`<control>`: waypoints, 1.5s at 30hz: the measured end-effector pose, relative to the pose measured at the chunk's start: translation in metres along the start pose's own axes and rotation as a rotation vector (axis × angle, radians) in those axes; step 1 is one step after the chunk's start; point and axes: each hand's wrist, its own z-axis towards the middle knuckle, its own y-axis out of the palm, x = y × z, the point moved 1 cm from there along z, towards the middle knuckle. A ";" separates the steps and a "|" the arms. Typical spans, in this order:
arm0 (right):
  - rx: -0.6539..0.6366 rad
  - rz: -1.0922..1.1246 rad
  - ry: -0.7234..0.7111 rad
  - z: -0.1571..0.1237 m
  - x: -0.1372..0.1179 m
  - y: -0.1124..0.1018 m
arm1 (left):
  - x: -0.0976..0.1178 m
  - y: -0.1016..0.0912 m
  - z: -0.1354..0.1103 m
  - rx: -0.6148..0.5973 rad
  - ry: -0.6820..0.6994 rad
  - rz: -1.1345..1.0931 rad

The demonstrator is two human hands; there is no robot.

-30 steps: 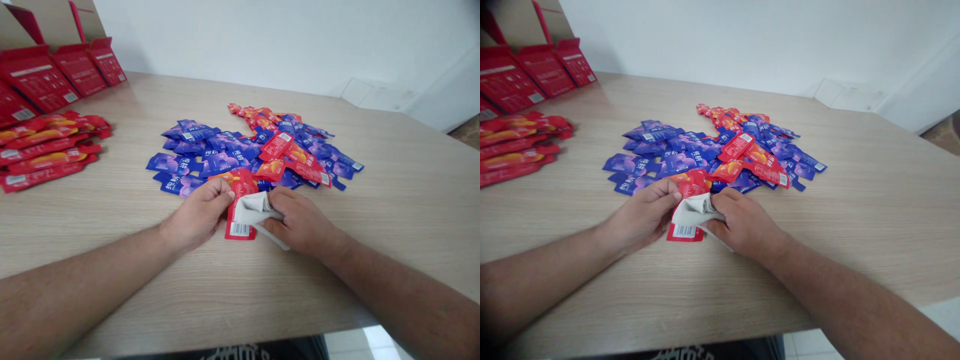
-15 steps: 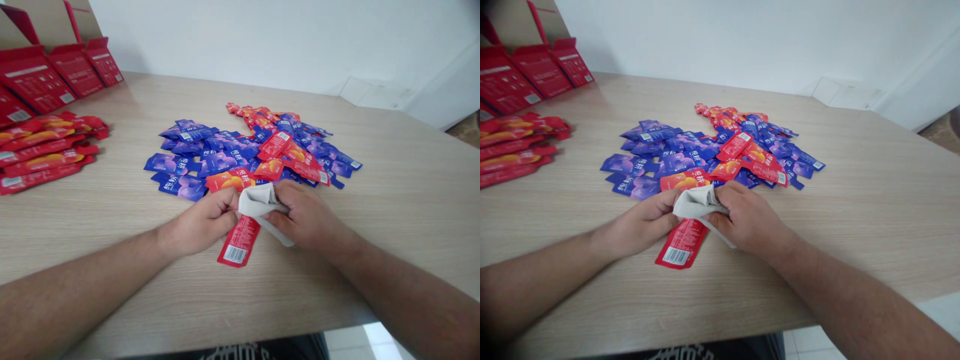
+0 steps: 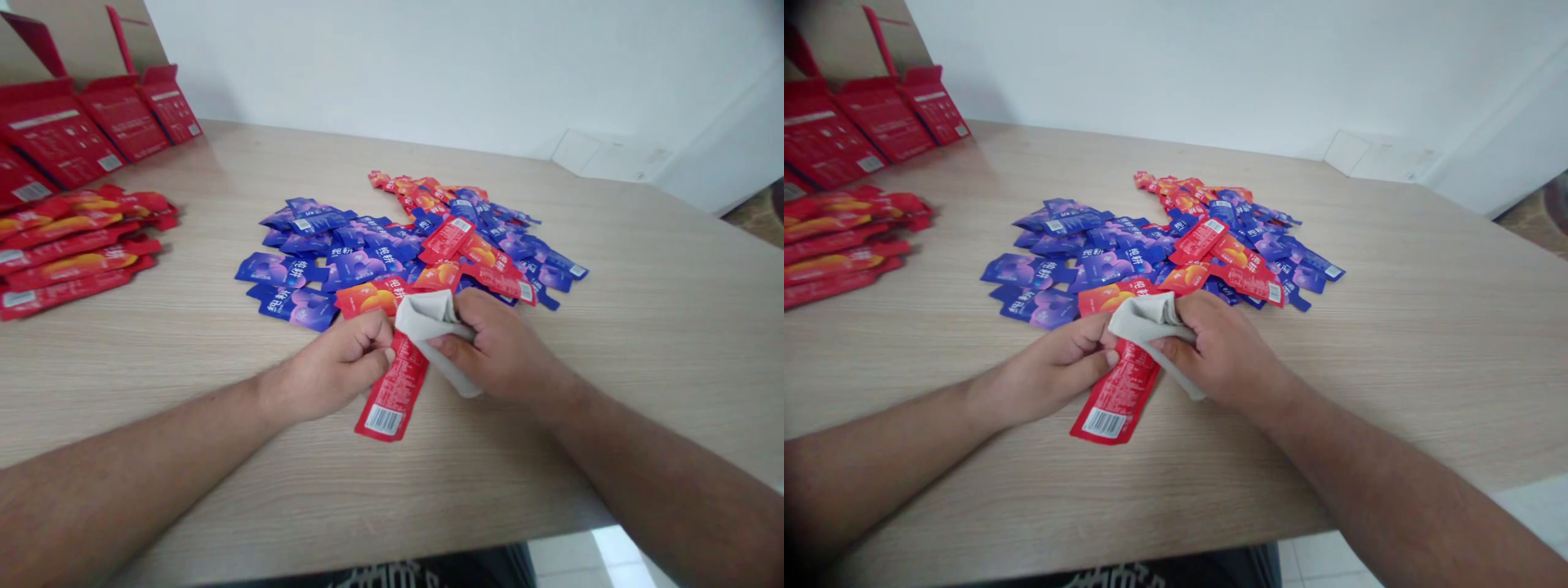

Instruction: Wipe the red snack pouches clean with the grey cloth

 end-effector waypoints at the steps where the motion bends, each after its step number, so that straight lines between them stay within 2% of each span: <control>1: -0.005 0.000 -0.009 0.000 0.000 0.000 | 0.000 0.000 0.000 0.003 0.000 0.014; 5: 0.048 0.001 0.075 0.000 0.001 0.000 | 0.001 0.000 0.000 0.000 0.012 -0.024; 10: 0.001 0.004 -0.024 0.000 0.002 0.001 | 0.002 0.000 0.000 0.007 0.003 0.029; 15: 0.087 -0.073 0.079 0.003 0.010 0.000 | 0.001 0.002 0.002 0.037 -0.022 -0.097; 21: 0.076 -0.068 -0.012 -0.001 0.003 0.000 | -0.005 0.003 0.004 0.135 -0.103 -0.168; 24: 0.019 -0.067 -0.041 -0.007 -0.010 0.007 | -0.006 0.002 0.006 0.166 -0.128 -0.157; 28: -0.249 -0.025 -0.205 -0.017 -0.030 0.015 | -0.007 0.000 0.006 0.235 -0.147 -0.178; 29: -0.280 -0.024 -0.243 -0.018 -0.033 0.015 | -0.008 0.000 0.006 0.245 -0.147 -0.182; 31: -0.267 -0.036 -0.228 -0.019 -0.031 0.014 | -0.010 0.000 0.006 0.243 -0.152 -0.207; 35: -0.129 -0.064 -0.087 -0.016 -0.023 0.012 | -0.013 0.001 0.007 0.229 -0.171 -0.286; 41: -0.320 -0.010 -0.313 -0.020 -0.036 0.016 | -0.007 0.002 0.008 0.305 -0.193 -0.322; 43: -0.282 -0.014 -0.269 -0.018 -0.032 0.015 | -0.005 0.004 0.008 0.319 -0.225 -0.391; 45: -0.194 -0.023 -0.163 -0.016 -0.025 0.013 | -0.004 0.006 0.009 0.331 -0.249 -0.450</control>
